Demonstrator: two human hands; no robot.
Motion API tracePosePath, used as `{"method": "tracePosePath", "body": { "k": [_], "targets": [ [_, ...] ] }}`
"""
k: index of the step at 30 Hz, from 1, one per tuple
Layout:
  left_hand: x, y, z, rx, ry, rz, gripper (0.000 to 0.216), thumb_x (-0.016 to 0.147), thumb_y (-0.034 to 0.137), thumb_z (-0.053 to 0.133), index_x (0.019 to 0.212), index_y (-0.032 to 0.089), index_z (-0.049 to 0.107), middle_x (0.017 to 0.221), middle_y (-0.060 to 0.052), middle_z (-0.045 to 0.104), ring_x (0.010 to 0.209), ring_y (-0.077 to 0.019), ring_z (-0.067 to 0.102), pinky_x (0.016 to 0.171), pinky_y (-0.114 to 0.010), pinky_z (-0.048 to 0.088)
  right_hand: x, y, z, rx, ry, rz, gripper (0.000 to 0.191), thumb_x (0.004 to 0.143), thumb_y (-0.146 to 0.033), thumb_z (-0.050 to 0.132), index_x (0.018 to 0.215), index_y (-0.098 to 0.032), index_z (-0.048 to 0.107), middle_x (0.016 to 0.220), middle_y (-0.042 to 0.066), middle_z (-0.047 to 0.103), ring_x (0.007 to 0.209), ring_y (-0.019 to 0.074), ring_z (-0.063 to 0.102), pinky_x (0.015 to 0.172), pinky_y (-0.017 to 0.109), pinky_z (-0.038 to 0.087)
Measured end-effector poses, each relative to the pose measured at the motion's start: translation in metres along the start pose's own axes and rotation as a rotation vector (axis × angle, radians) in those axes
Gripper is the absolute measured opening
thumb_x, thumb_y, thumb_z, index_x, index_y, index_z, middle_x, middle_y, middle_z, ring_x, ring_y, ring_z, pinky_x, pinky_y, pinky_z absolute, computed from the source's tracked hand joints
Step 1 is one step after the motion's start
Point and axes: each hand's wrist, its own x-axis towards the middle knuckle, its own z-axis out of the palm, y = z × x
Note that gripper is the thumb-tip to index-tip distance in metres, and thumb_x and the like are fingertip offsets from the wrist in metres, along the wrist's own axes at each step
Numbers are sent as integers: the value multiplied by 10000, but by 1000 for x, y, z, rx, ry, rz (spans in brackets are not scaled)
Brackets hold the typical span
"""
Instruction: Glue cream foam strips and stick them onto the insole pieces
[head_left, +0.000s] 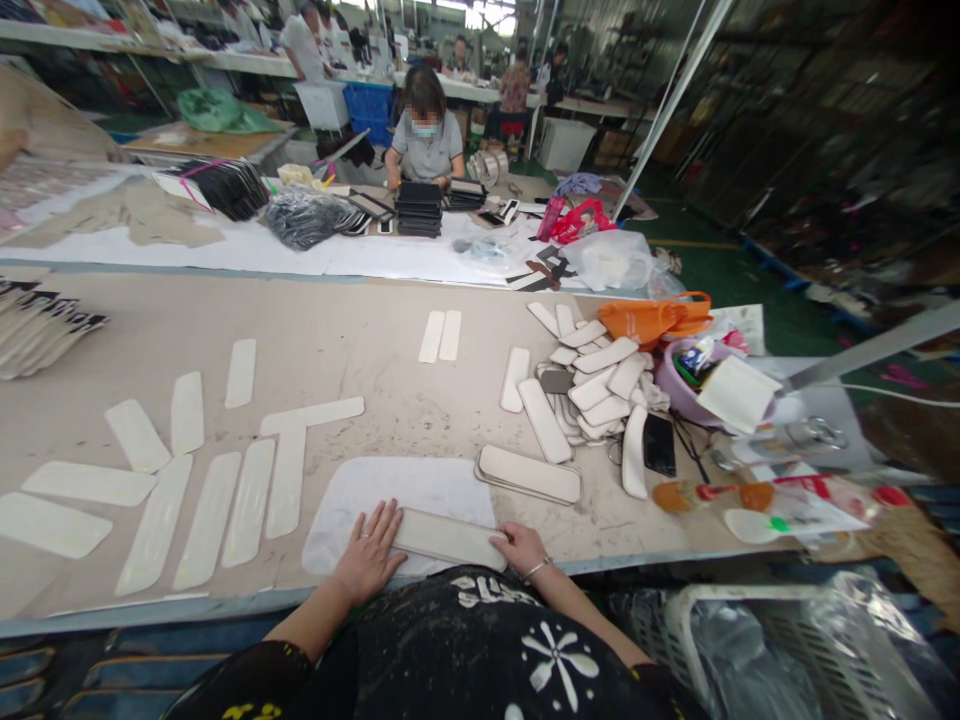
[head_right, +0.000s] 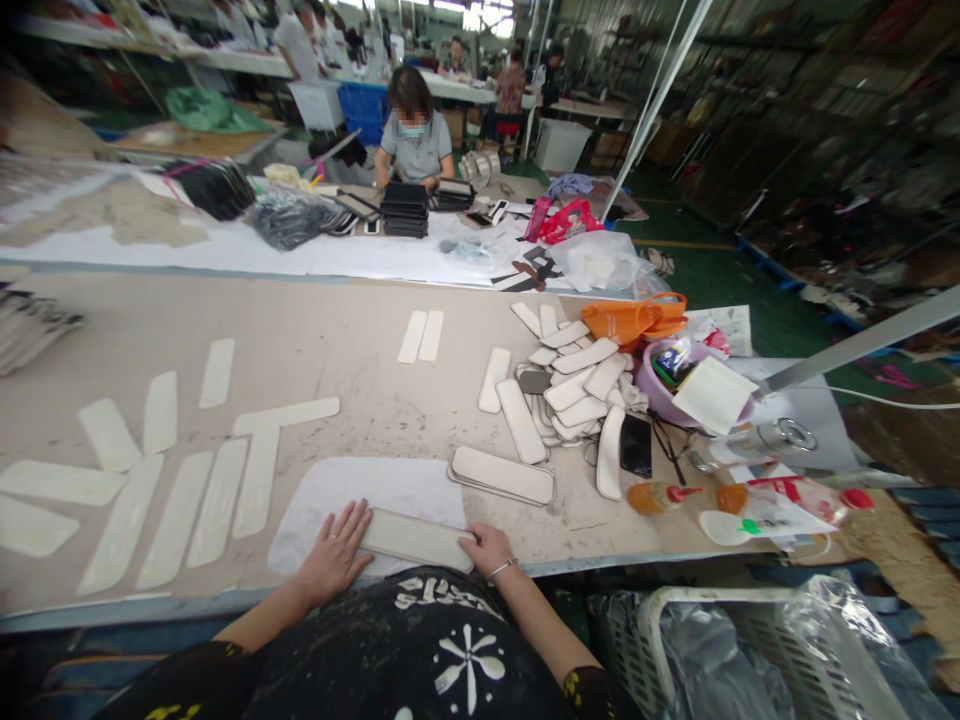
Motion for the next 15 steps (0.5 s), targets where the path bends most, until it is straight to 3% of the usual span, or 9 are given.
{"method": "tracePosePath", "body": {
  "k": [15],
  "targets": [
    [1,2,1,28,-20,-10,702,861,565,293,1438,187,158,1508,-105,204,1380,-296,166,1068,-483,144,9,8,-3,81,-34,24,196,764,-351,583,747,-182,682,599,-17,591,605,131,515,563,220,333]
  ]
}}
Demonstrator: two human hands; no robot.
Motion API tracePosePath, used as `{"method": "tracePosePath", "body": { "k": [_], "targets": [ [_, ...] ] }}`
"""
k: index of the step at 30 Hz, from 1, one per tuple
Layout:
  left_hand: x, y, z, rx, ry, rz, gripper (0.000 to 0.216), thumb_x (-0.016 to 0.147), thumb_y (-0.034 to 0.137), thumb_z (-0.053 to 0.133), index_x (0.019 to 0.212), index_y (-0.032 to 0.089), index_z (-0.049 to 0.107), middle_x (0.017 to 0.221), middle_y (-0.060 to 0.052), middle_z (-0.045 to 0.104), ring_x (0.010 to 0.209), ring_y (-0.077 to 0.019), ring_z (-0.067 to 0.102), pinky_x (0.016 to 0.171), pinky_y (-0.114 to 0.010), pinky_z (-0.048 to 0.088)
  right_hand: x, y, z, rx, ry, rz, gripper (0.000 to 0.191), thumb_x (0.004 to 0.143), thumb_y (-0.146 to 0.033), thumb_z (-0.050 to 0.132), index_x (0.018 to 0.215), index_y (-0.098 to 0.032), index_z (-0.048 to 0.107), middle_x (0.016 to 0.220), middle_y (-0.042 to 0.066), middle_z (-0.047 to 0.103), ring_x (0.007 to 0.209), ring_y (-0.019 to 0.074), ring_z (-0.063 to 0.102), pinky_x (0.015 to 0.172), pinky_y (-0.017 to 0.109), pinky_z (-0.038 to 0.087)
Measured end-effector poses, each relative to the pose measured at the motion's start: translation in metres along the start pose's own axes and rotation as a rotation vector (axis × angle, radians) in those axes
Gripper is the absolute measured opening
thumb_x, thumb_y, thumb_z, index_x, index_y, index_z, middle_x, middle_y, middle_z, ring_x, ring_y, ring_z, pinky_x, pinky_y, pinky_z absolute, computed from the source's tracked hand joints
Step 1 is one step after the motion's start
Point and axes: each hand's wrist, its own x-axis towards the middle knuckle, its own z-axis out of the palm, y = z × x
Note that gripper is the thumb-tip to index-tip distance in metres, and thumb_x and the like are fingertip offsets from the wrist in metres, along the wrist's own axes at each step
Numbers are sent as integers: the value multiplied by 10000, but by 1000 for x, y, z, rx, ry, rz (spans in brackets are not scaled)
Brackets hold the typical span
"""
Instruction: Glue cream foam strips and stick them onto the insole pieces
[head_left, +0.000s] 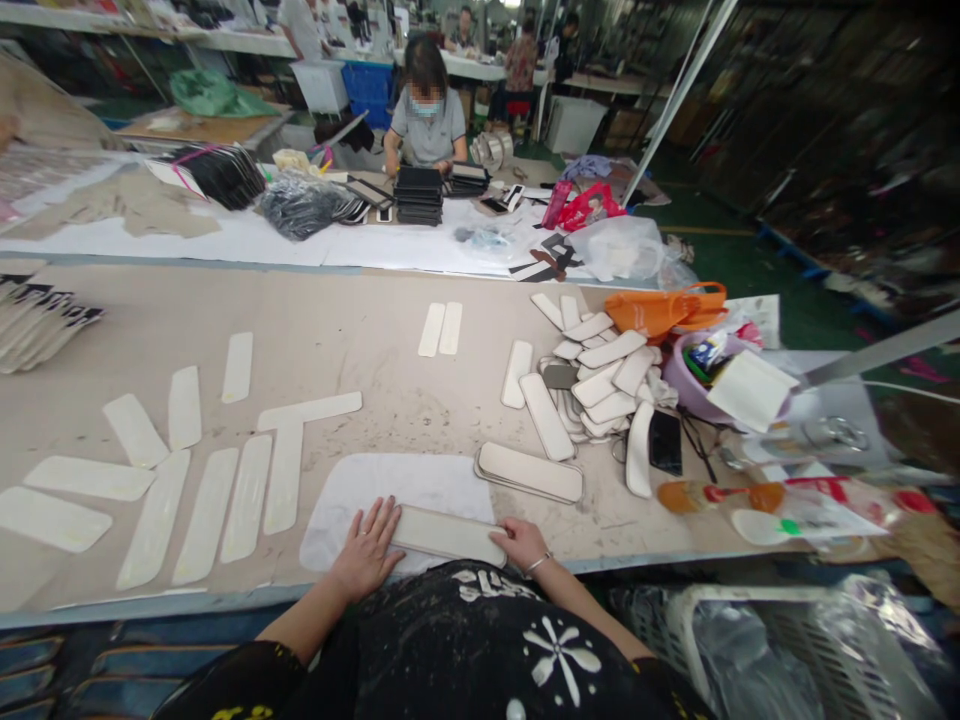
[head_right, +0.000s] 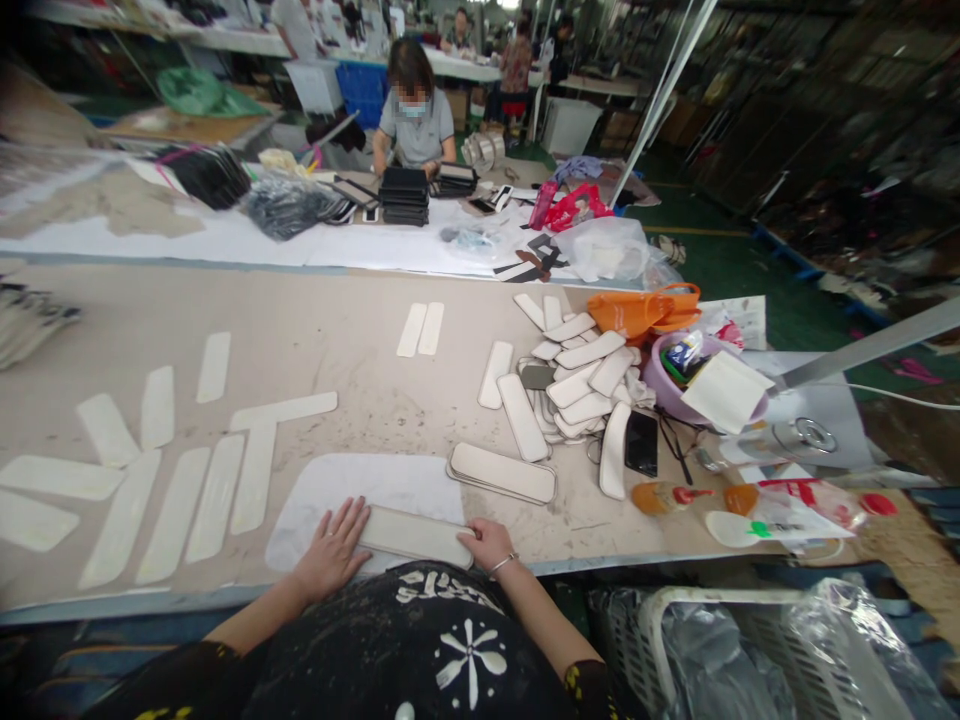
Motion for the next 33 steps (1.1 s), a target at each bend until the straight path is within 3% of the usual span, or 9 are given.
{"method": "tracePosePath", "body": {
  "k": [17,26,33],
  "targets": [
    [4,0,-1,21,-79,-7,714,840,568,335,1417,155,260,1492,-136,243,1376,-321,168,1071,-496,140,13,6,2,265,-144,189,217,784,-375,539,797,-181,633,517,-51,529,396,92,447,399,200,323],
    [6,-2,4,76,-64,15,706,825,562,365,1398,152,316,1481,-135,271,1377,-336,155,1065,-487,152,26,5,-8,133,-142,111,136,715,-312,640,729,-179,666,546,-33,550,544,113,486,545,218,350],
    [5,-2,14,65,-57,-39,719,793,631,382,1363,193,389,1433,-116,378,1378,-306,175,1081,-468,130,35,8,-11,102,-200,109,121,678,-302,677,679,-182,659,544,-41,554,546,112,492,557,214,360]
  ]
}}
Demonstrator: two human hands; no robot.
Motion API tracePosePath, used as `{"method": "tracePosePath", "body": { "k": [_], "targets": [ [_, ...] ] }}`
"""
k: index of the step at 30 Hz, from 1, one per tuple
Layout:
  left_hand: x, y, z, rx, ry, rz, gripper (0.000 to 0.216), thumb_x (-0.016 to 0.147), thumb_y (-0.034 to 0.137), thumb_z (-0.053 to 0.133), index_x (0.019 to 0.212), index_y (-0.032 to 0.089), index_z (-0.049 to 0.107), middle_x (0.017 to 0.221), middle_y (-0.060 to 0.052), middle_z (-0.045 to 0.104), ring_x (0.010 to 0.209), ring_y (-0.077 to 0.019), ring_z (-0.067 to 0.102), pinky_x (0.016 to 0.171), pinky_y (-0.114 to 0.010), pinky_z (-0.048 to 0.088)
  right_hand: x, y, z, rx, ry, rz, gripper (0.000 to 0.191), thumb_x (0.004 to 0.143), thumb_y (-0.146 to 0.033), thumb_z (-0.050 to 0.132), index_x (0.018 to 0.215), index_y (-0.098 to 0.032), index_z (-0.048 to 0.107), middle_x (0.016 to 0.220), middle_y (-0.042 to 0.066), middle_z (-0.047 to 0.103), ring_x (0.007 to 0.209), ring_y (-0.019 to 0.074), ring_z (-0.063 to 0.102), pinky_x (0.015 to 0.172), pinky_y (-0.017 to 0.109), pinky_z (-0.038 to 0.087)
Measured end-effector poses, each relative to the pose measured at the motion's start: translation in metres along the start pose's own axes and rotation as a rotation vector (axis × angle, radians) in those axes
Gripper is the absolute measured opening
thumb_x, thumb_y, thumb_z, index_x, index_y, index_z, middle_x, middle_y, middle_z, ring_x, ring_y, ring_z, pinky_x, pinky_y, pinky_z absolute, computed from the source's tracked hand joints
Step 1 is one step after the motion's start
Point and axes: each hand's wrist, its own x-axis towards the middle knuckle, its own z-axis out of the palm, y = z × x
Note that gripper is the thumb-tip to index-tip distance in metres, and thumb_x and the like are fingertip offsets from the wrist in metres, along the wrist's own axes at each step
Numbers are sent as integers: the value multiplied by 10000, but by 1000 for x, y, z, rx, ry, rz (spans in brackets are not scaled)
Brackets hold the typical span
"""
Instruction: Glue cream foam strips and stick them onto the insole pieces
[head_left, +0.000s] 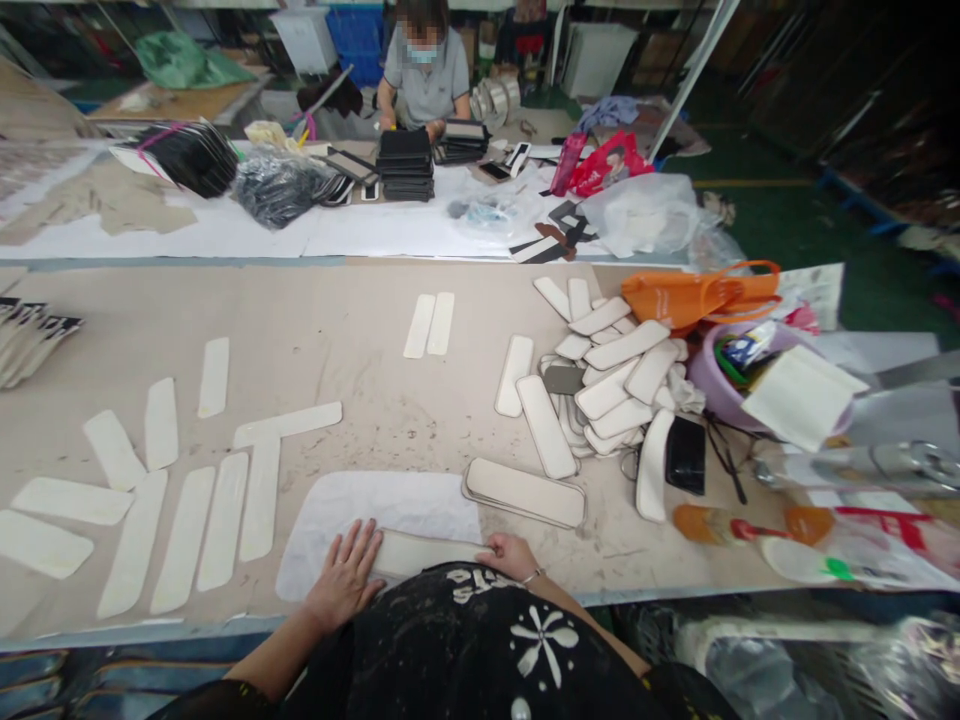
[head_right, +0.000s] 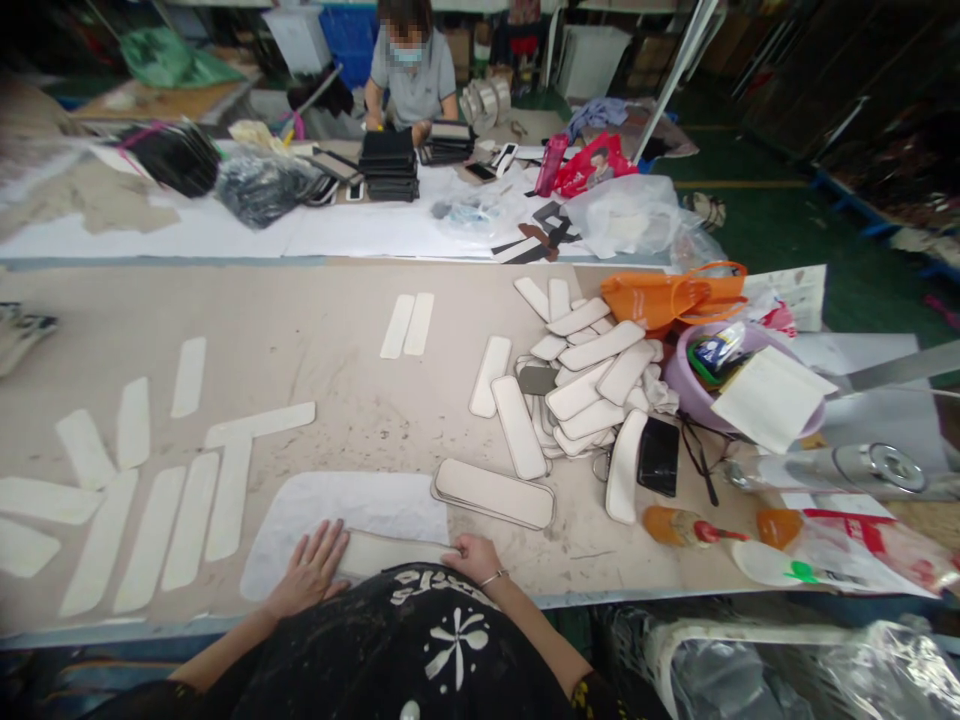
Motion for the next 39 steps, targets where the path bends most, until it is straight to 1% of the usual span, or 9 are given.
{"method": "tracePosePath", "body": {
  "k": [13,18,21,27,30,33,35,37,39],
  "targets": [
    [-1,-2,-10,-69,-62,13,729,819,600,362,1407,176,285,1488,-129,259,1386,-317,131,1080,-486,120,-7,-4,4,-10,22,14,164,711,-345,628,670,-187,636,495,-60,480,507,100,436,514,211,316],
    [-1,-2,-21,-266,-49,-23,743,811,571,409,1418,173,253,1493,-130,239,1388,-317,131,1077,-538,167,-15,-5,6,47,63,21,146,732,-321,595,731,-182,641,498,-48,518,485,108,463,493,211,332],
    [4,-2,-32,-550,-13,-167,659,813,528,429,1366,173,371,1447,-130,348,1364,-297,234,1080,-551,203,-20,-7,7,100,88,9,165,753,-308,550,778,-173,642,557,-24,583,510,126,510,500,220,374],
    [17,-2,-59,-1276,171,-756,595,801,550,420,1166,96,540,1087,-153,665,1005,-227,631,897,-385,503,-37,-24,1,185,198,-58,336,804,-395,440,964,-163,622,741,14,650,670,159,582,609,249,459],
    [14,-4,-67,-1396,150,-812,593,754,582,468,1060,88,584,995,-156,693,930,-231,662,840,-376,534,-45,-33,-33,224,300,-144,376,779,-465,477,956,-170,629,774,17,655,707,170,586,635,259,471],
    [4,-7,-68,-1377,75,-759,576,696,610,519,991,123,609,949,-124,712,912,-236,669,859,-375,528,-51,-35,-97,240,532,-100,456,785,-517,482,1013,-143,609,822,51,662,724,187,604,622,267,484],
    [-3,-7,-65,-1339,30,-718,564,675,617,531,970,143,616,950,-101,716,914,-238,668,872,-370,521,-53,-32,-142,171,708,-1,522,879,-509,325,1171,-122,518,934,96,662,752,189,628,613,274,500],
    [-10,-7,-63,-1319,11,-696,561,668,617,531,966,150,617,957,-92,717,922,-240,665,876,-368,516,-52,-28,-174,54,767,60,532,946,-421,139,1315,-113,367,1045,135,636,820,182,637,662,293,513],
    [-16,-8,-62,-1319,11,-693,558,669,614,522,966,152,619,956,-87,718,927,-243,663,879,-370,513,-51,-26,-185,-100,757,110,492,965,-385,171,1340,-110,328,1100,157,605,878,193,627,731,345,514]
  ]
}}
